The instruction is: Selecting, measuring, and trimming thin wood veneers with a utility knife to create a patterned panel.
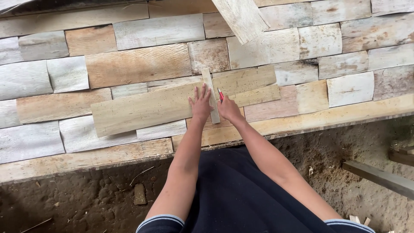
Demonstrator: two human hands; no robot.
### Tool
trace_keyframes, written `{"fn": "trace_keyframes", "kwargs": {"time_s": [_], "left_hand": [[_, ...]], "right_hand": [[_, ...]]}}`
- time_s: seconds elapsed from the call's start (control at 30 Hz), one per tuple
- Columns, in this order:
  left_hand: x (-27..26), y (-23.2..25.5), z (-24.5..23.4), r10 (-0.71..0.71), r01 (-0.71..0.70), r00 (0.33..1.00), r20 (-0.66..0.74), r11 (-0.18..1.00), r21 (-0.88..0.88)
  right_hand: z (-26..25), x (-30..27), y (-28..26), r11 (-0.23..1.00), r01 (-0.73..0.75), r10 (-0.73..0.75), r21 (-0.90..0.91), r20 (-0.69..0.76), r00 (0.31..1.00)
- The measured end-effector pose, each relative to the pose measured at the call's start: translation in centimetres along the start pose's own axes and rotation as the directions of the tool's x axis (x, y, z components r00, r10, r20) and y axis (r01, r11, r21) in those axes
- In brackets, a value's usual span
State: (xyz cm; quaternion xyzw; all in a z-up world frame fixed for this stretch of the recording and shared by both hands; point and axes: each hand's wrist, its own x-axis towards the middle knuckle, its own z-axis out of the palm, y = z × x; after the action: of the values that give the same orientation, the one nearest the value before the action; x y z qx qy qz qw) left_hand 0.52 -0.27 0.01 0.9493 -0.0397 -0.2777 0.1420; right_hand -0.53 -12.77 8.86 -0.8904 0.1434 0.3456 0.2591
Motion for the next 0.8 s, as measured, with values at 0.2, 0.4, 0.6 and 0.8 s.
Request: {"fn": "trace_keyframes", "kwargs": {"time_s": [0.2, 0.4, 0.6, 0.8], "left_hand": [[-0.8, 0.4, -0.9, -0.003, 0.002, 1.0, 0.015, 1.0, 0.028], [-0.6, 0.4, -0.6, -0.009, 0.008, 1.0, 0.016, 0.999, 0.042], [0.4, 0.0, 0.3, -0.012, 0.011, 1.0, 0.017, 0.998, 0.065], [1.0, -0.4, 1.9, -0.016, 0.015, 1.0, 0.017, 0.997, 0.075]], "right_hand": [[1.1, 7.3, 1.4, 0.997, 0.071, -0.071, 0.015, -0.017, 0.997], [-0.4, 6.2, -1.7, 0.994, 0.095, -0.096, -0.059, -0.002, 0.995], [-2.5, 2.0, -4.8, 0.997, 0.076, -0.076, 0.0, 0.033, 0.997], [2.5, 8.9, -1.6, 0.997, 0.067, -0.068, 0.023, 0.072, 0.995]]}}
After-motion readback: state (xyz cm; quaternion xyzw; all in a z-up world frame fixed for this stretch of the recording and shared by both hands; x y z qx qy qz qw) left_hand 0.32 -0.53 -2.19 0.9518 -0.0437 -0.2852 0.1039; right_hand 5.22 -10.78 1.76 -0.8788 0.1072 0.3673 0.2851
